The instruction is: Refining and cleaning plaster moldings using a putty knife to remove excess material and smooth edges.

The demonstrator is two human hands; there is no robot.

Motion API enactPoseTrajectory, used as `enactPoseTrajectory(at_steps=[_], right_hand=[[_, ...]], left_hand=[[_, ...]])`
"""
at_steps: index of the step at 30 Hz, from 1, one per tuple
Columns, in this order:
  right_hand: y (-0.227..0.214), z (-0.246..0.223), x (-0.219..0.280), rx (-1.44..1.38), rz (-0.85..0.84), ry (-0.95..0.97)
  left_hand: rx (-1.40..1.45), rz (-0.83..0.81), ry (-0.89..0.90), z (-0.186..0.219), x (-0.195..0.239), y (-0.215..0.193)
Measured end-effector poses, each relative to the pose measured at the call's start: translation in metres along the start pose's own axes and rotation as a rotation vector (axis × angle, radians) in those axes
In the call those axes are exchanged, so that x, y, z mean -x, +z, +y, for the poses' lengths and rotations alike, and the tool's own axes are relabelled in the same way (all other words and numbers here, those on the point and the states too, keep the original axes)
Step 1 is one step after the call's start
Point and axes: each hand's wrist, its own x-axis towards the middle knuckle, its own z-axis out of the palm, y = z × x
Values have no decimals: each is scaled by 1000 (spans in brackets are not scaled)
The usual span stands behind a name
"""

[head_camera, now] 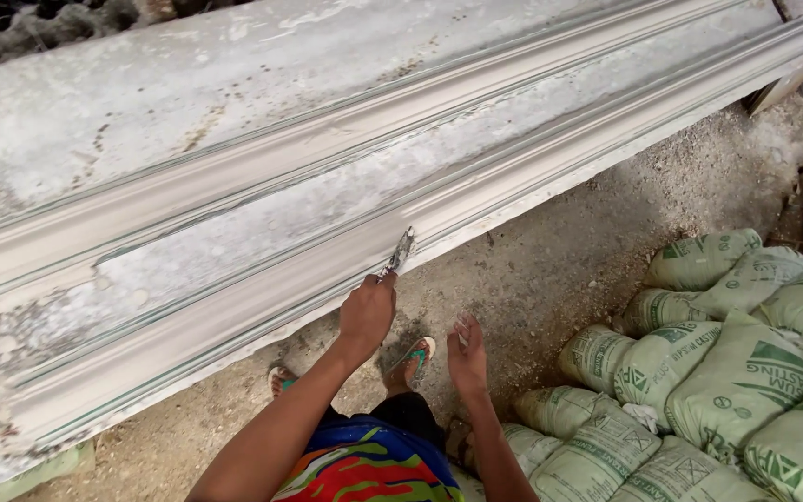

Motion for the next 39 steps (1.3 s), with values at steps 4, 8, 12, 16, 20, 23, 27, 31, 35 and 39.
enactPoseTrajectory(at_steps=[4, 8, 12, 16, 20, 23, 27, 31, 35, 39], right_hand=[[-47, -17, -27, 9, -55, 32], [-112, 12, -84, -23, -90, 0], [-192, 58, -151, -18, -73, -18], [-276, 29, -170, -7, -45, -30], [-323, 57, -227, 16, 49, 22], [-346, 49, -256, -18, 42, 38], [-379, 9, -300, -83, -92, 29], [-426, -39, -342, -70, -163, 21], [-471, -64, -389, -45, -215, 12], [-515, -72, -448, -10, -222, -25]], left_hand=[[-3, -19, -5, 45, -37, 13], [31, -48, -53, 102, -73, 39], [33, -7, -45, 154, -128, 68], [16, 34, -18, 197, -163, 96], [-11, 42, 33, 223, -203, 127], [-28, 6, 28, 251, -226, 141], [-101, -34, -23, 314, -259, 142], [-102, -52, -55, 349, -298, 176], [-100, -38, -73, 391, -331, 196], [-122, 3, -59, 427, -368, 218]])
